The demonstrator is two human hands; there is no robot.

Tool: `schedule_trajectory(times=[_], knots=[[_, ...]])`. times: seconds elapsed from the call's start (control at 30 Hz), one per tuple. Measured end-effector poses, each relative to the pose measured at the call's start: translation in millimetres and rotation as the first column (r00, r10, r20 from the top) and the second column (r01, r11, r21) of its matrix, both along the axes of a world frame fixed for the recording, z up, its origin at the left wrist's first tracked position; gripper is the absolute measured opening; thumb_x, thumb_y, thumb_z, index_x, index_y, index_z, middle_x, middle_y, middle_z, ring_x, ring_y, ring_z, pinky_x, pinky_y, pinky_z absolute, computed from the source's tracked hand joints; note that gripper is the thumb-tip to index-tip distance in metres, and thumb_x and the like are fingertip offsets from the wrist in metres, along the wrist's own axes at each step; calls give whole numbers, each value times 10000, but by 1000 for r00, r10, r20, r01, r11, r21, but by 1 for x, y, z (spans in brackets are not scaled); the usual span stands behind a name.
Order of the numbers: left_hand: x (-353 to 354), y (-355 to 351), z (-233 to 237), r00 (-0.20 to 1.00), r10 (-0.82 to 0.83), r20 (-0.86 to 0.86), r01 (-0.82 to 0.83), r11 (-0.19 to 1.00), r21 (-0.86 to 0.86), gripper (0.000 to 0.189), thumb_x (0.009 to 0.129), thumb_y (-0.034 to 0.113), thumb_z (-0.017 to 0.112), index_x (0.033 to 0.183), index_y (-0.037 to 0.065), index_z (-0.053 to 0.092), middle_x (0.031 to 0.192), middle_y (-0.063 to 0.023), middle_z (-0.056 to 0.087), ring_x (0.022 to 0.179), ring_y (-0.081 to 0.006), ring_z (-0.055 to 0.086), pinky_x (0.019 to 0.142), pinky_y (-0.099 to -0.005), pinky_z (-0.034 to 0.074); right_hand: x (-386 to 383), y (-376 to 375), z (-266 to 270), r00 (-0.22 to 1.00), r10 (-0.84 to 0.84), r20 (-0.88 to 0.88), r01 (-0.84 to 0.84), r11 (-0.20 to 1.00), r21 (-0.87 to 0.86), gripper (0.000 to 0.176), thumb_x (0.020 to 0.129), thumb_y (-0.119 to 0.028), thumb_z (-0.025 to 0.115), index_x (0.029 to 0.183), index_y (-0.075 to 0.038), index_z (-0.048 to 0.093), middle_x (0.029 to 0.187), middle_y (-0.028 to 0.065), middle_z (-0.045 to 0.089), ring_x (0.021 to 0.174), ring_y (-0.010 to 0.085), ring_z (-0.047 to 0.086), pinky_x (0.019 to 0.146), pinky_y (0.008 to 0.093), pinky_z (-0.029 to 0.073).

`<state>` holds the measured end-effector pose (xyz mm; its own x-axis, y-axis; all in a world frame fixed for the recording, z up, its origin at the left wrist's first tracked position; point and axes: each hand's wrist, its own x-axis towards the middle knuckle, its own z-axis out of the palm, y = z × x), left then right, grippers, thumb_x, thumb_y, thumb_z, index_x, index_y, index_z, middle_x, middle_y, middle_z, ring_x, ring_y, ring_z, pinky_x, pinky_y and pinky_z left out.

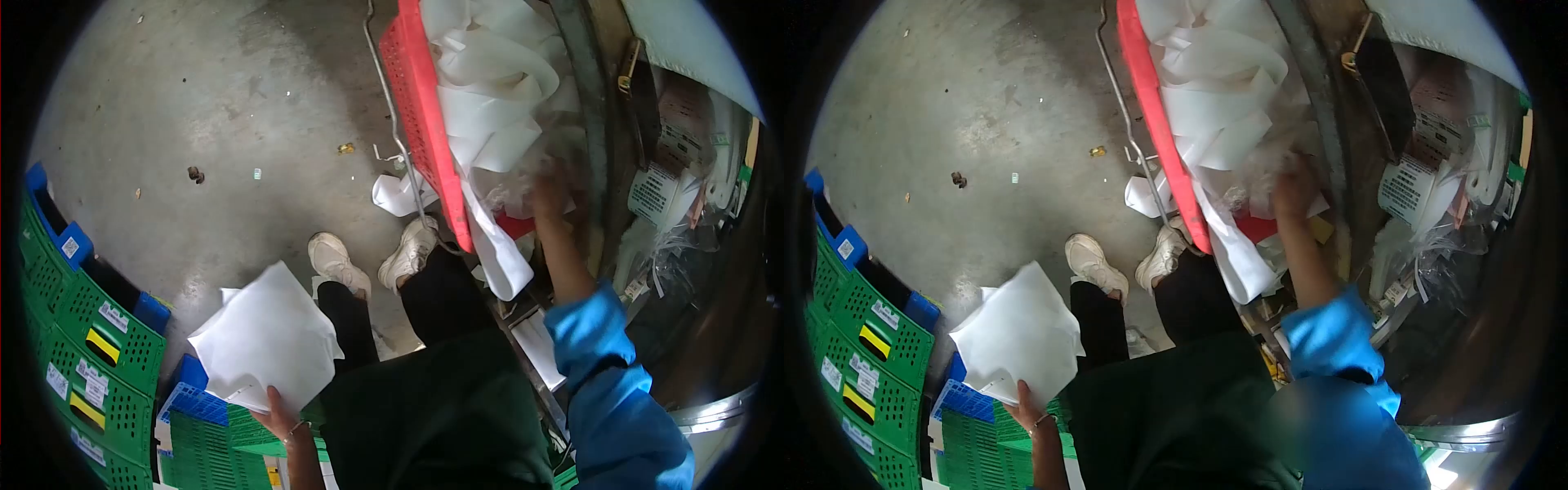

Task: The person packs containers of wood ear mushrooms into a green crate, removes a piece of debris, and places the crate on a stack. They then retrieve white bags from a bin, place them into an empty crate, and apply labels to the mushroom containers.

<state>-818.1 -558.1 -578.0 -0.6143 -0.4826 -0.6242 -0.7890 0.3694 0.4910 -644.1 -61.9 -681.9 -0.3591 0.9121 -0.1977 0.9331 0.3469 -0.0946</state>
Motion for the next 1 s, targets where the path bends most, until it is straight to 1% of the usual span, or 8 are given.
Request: schedule_trajectory(times=[0.1, 0.13, 0.17, 0.23, 0.3, 0.5, 0.8, 1.0], knots=[[12, -6, 5, 999, -21, 28, 20, 999, 36, 724, 740, 66, 645, 1305, -37, 206, 1248, -221, 384, 1075, -312, 455, 904, -409, 412, -42, -57, 88, 962, -82, -261, 102, 993, 62, 398, 733, -101, 548, 1115, -12, 479, 1166, 152, 488, 1046, 319, 498, 887, 400, 403], [18, -5, 7, 999, -13, 46, 13, 1000, 3, 736, 738, 75, 649, 1309, -37, 198, 1249, -222, 382, 1080, -317, 451, 911, -414, 406, -58, -90, 107, 828, -16, -561, 16, 1000, -6, 349, 745, -60, 546, 1083, -9, 475, 1103, 153, 500, 978, 268, 528, 824, 361, 439], [22, -8, 6, 998, -6, 60, 8, 1000, -28, 749, 737, 84, 653, 1312, -37, 189, 1249, -223, 381, 1085, -323, 447, 917, -420, 400, -59, -113, 118, 502, -361, -786, 37, 917, -397, 336, 724, -20, 589, 1048, -2, 505, 1047, 162, 519, 936, 248, 541, 802, 338, 448], [34, -24, -2, 999, -1, 35, 2, 999, -40, 754, 741, 78, 644, 1318, -37, 173, 1263, -232, 366, 1097, -332, 436, 939, -429, 379, -124, -157, 127, 790, 214, -574, -400, 890, -219, 383, 652, 99, 548, 1019, -7, 558, 932, 111, 524, 933, 248, 525, 812, 350, 455], [39, -29, -7, 998, 58, -25, -60, 996, -68, 714, 734, 39, 643, 1310, -28, 226, 1238, -217, 402, 1058, -326, 467, 903, -417, 411, -159, -188, 64, 727, -26, -686, -406, 790, -460, 488, 561, 159, 436, 989, -26, 581, 962, 154, 526, 966, 322, 512, 832, 381, 422], [27, -24, -24, 979, 194, -62, -200, 974, -107, 704, 734, 59, 642, 1318, -4, 254, 1233, -197, 422, 1038, -320, 479, 887, -420, 417, -190, -183, -194, 932, 113, -344, -193, 959, -209, 498, 650, -40, 589, 1140, -39, 499, 1225, 229, 370, 1088, 385, 385, 933, 431, 331], [44, -33, -54, 964, 265, 33, -259, 958, -126, 698, 734, 114, 664, 1298, -6, 270, 1185, -189, 449, 1031, -293, 474, 901, -378, 393, -158, -165, -243, 784, 557, -275, -602, 789, -118, 452, 658, -19, 601, 1099, -85, 525, 1112, 146, 466, 992, 324, 467, 855, 387, 403], [48, -28, -53, 964, 263, 38, -257, 958, -126, 695, 752, 102, 649, 1296, -26, 235, 1202, -205, 420, 1009, -296, 478, 854, -389, 430, -155, -172, -238, 873, 400, -278, -448, 883, -140, 281, 698, -50, 571, 978, -59, 562, 917, 133, 521, 882, 309, 510, 779, 388, 427]])
